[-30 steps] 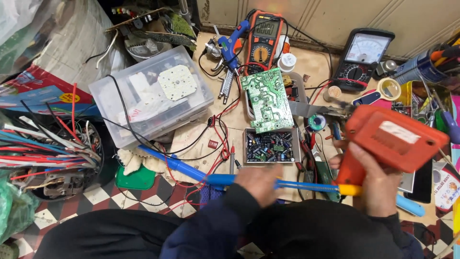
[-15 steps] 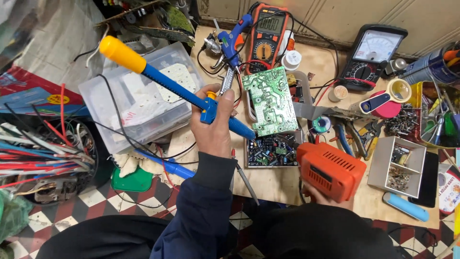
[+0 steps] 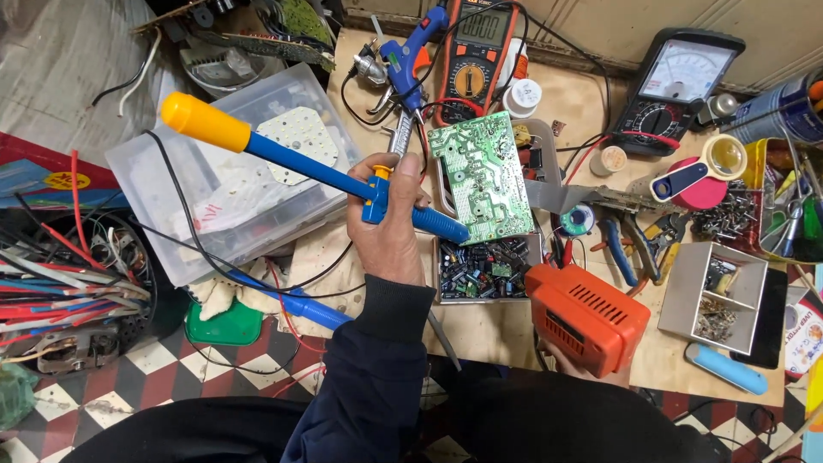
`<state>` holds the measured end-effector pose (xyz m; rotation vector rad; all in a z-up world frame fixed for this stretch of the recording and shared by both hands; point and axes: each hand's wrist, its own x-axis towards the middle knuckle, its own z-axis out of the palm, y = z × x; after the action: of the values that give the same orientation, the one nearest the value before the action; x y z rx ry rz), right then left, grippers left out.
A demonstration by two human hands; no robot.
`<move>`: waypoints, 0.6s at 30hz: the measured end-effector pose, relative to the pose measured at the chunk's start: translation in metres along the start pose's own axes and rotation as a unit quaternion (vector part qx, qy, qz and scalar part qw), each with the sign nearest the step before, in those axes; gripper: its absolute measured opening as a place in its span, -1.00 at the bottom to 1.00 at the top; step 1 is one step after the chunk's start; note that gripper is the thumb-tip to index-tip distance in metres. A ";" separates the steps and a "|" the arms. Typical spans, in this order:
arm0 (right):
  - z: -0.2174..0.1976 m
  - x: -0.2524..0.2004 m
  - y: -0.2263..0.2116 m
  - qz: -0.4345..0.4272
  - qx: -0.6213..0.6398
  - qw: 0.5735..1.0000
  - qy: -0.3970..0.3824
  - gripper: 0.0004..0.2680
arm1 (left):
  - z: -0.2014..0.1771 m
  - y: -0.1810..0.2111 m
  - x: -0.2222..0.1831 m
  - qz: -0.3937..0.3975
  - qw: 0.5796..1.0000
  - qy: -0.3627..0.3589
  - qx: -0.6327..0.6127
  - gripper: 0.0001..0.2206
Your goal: Desoldering electronic components from a printed circuit board using a soldering iron, a desoldering pump, and a hot air gun.
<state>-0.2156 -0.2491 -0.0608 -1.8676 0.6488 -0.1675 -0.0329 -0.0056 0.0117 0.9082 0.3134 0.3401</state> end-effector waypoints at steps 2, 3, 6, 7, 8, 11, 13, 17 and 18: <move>0.000 0.003 0.001 -0.002 -0.004 1.000 -0.002 -0.16 | -0.001 -0.003 0.001 0.000 1.000 0.001 -0.001 -0.66; 0.001 0.005 0.001 -0.005 -0.008 1.000 -0.004 -0.16 | -0.001 -0.004 0.001 -0.002 1.000 0.003 0.001 -0.66; 0.004 0.010 0.001 -0.011 -0.016 1.000 -0.007 -0.17 | -0.001 -0.005 0.001 -0.004 1.000 0.006 0.004 -0.65; 0.006 0.011 0.001 -0.014 -0.019 1.000 -0.009 -0.17 | -0.001 -0.005 0.001 -0.005 1.000 0.007 0.005 -0.65; 0.005 0.013 0.002 -0.014 -0.020 1.000 -0.010 -0.17 | -0.003 -0.007 0.002 -0.005 1.000 0.007 0.005 -0.65; 0.004 0.015 0.005 -0.020 -0.028 0.999 -0.014 -0.18 | -0.006 -0.013 0.004 -0.014 1.000 0.009 0.013 -0.62; 0.004 0.015 0.006 -0.027 -0.035 0.999 -0.016 -0.19 | -0.006 -0.015 0.004 -0.012 1.000 0.009 0.012 -0.62; 0.005 0.014 0.009 -0.033 -0.043 0.998 -0.018 -0.20 | -0.007 -0.016 0.003 -0.013 1.000 0.008 0.018 -0.62; 0.005 0.010 0.012 -0.037 -0.046 0.998 -0.020 -0.20 | -0.008 -0.018 0.003 -0.014 1.000 0.008 0.018 -0.62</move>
<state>-0.2093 -0.2528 -0.0753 -1.9801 0.5693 -0.1508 -0.0301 -0.0090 -0.0076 0.9353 0.3466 0.3173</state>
